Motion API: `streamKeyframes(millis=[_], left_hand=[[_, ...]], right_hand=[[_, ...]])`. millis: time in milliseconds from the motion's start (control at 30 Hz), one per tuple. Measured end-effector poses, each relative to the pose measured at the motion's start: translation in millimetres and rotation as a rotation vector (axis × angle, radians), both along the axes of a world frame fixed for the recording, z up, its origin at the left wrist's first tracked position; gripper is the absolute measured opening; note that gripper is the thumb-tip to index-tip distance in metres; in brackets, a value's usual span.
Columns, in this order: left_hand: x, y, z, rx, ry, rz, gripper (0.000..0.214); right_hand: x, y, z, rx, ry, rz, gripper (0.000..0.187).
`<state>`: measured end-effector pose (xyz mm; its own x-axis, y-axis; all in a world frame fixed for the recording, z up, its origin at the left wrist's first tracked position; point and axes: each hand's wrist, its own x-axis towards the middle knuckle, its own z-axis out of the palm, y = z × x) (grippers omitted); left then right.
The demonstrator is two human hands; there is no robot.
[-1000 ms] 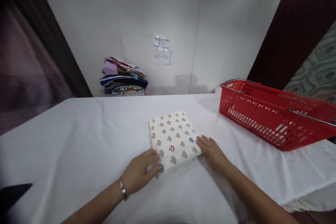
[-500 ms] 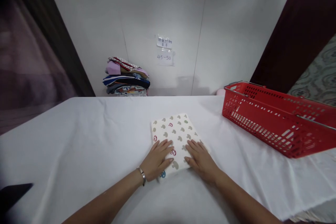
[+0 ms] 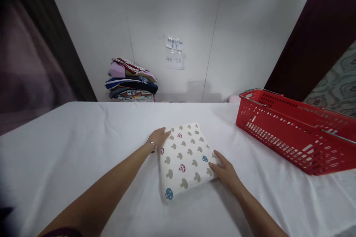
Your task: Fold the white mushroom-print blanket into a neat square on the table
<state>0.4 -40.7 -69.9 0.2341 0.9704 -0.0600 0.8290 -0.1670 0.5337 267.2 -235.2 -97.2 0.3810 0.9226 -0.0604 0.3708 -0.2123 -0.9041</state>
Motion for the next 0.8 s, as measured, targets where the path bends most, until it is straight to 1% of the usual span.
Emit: streamKeyframes(millis=[133,233,300,367,433,533,600,667,733,800], left_hand=[[-6.7,7.4,1.7,-0.058,-0.012,0.018,0.055],[-21.7,0.0,0.2,-0.101,-0.026,0.028,0.051],[-32.0,-13.8,-1.9,-0.127,-0.060,0.045,0.048],[-39.6,-34.2,-4.4,-0.149,-0.123,0.046,0.042],[-43.7,-56.9,-6.5,-0.160,-0.185,0.017,0.033],[-45.2,-81.3,-6.5,-0.163,-0.206,-0.011,0.029],[-44.7,-85.3,-4.3,-0.187,-0.193,-0.004,0.029],[-42.4,-80.0,-1.5,-0.201,-0.196,0.009,0.035],[-36.8,-69.8,0.2,-0.175,-0.214,0.038,0.045],[-27.7,-59.2,0.3,-0.116,-0.208,0.046,0.051]], right_hand=[[11.7,9.6,-0.5,0.024,0.073,0.044,0.065],[26.9,32.0,-2.4,0.036,0.052,0.072,0.064],[38.5,55.4,-1.1,0.062,-0.017,0.091,0.060],[49.0,81.8,2.1,0.103,-0.122,0.134,0.054],[56.0,105.7,6.0,0.136,-0.249,0.203,0.048],[56.3,126.4,13.2,0.108,-0.485,0.299,0.039],[48.5,126.7,19.7,0.084,-0.708,0.301,0.038],[34.1,117.2,26.3,0.133,-0.914,0.302,0.041],[15.4,101.7,29.2,0.224,-1.014,0.343,0.044],[-3.2,85.6,25.4,0.255,-1.028,0.409,0.049]])
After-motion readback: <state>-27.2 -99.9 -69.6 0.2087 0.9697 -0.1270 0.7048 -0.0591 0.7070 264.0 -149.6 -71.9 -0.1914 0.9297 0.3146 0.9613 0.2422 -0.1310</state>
